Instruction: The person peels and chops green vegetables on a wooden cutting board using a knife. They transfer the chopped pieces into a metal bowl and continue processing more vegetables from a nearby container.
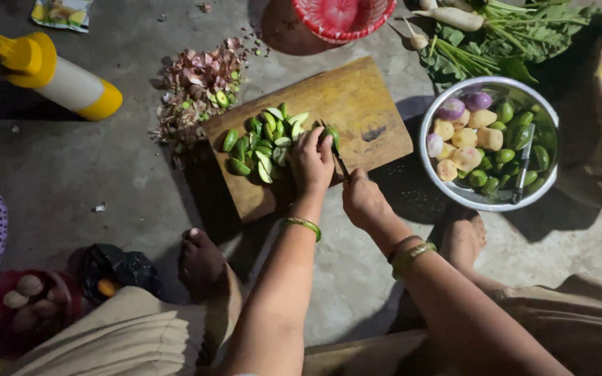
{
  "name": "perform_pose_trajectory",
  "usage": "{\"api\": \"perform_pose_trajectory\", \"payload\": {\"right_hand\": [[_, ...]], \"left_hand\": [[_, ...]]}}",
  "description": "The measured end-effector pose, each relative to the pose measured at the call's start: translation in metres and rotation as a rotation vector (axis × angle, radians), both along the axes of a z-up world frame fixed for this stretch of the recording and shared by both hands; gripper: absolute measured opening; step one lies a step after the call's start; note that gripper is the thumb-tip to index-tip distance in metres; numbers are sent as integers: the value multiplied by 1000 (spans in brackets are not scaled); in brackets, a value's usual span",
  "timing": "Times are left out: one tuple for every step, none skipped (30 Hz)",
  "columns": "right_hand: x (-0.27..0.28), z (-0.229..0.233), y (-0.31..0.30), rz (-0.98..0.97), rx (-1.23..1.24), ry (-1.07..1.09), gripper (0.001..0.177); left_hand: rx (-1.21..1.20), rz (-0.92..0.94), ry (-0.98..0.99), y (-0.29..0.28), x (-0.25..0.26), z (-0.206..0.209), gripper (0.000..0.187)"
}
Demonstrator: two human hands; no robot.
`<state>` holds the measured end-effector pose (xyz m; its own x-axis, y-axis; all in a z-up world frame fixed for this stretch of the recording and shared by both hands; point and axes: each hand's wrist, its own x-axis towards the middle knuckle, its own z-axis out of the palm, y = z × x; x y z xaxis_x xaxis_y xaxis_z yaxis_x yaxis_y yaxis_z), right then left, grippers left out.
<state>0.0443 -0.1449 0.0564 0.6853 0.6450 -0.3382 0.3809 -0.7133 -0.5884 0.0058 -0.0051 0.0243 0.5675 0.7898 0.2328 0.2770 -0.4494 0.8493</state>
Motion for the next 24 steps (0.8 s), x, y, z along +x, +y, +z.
{"api": "perform_pose_trajectory", "payload": {"right_hand": [[-2,-1,-1,-13,-11,14,26],[-4,-3,-2,-32,-24,30,26],[-6,-4,-2,-24,-5,17,25],[-5,-5,-2,-14,12,2,24],[-3,-5,-2,-5,30,-13,24],[-2,-4,-1,-12,11,3,24],[-1,-3,0,-19,-8,19,25],[1,-2,-1,-28,-27,33,26],[2,-1,-2,-22,-23,33,26],[1,0,-6,-16,-20,32,27],[-1,1,-10,-10,-18,31,27],[-3,2,-14,-19,-39,49,28],[-6,3,-20,-29,-60,66,28],[-8,4,-25,-37,-82,83,29],[-10,5,-31,-23,-31,65,30],[-12,6,-37,-9,21,49,31],[-12,7,-41,5,73,34,33],[-12,9,-44,0,126,9,32],[-12,12,-47,-5,180,-16,31],[-12,15,-47,-8,233,-42,30],[-12,18,-45,-13,226,-54,28],[-12,21,-42,-20,217,-68,26],[-13,24,-39,-27,207,-82,25],[-13,28,-35,-24,216,-80,25]], "left_hand": [[-19,-11,-29,-1,0,2,23],[-38,-28,-57,-3,-2,4,23],[-24,-34,-74,-4,-4,6,27],[-10,-38,-93,-5,-5,8,31],[4,-42,-112,-6,-6,9,36],[23,-52,-101,-5,-7,11,35],[43,-61,-90,-4,-8,11,34],[62,-72,-81,-4,-7,11,33],[69,-57,-50,-4,-7,10,33],[75,-41,-20,-4,-6,9,34],[81,-26,11,-4,-5,7,34],[68,-13,0,-5,-4,6,33],[55,-1,-11,-5,-3,4,32],[42,14,-22,-5,-2,2,31],[50,24,-23,-5,-1,1,29],[59,35,-20,-5,-2,1,27],[69,46,-17,-5,-3,1,26],[109,68,-4,-7,-4,2,26],[148,90,8,-9,-5,2,26],[188,114,21,-11,-6,3,27],[85,113,79,-14,-7,3,27],[-21,111,136,-18,-6,3,27],[-127,107,192,-21,-7,1,27],[-78,124,175,-23,-8,-1,26]]}}
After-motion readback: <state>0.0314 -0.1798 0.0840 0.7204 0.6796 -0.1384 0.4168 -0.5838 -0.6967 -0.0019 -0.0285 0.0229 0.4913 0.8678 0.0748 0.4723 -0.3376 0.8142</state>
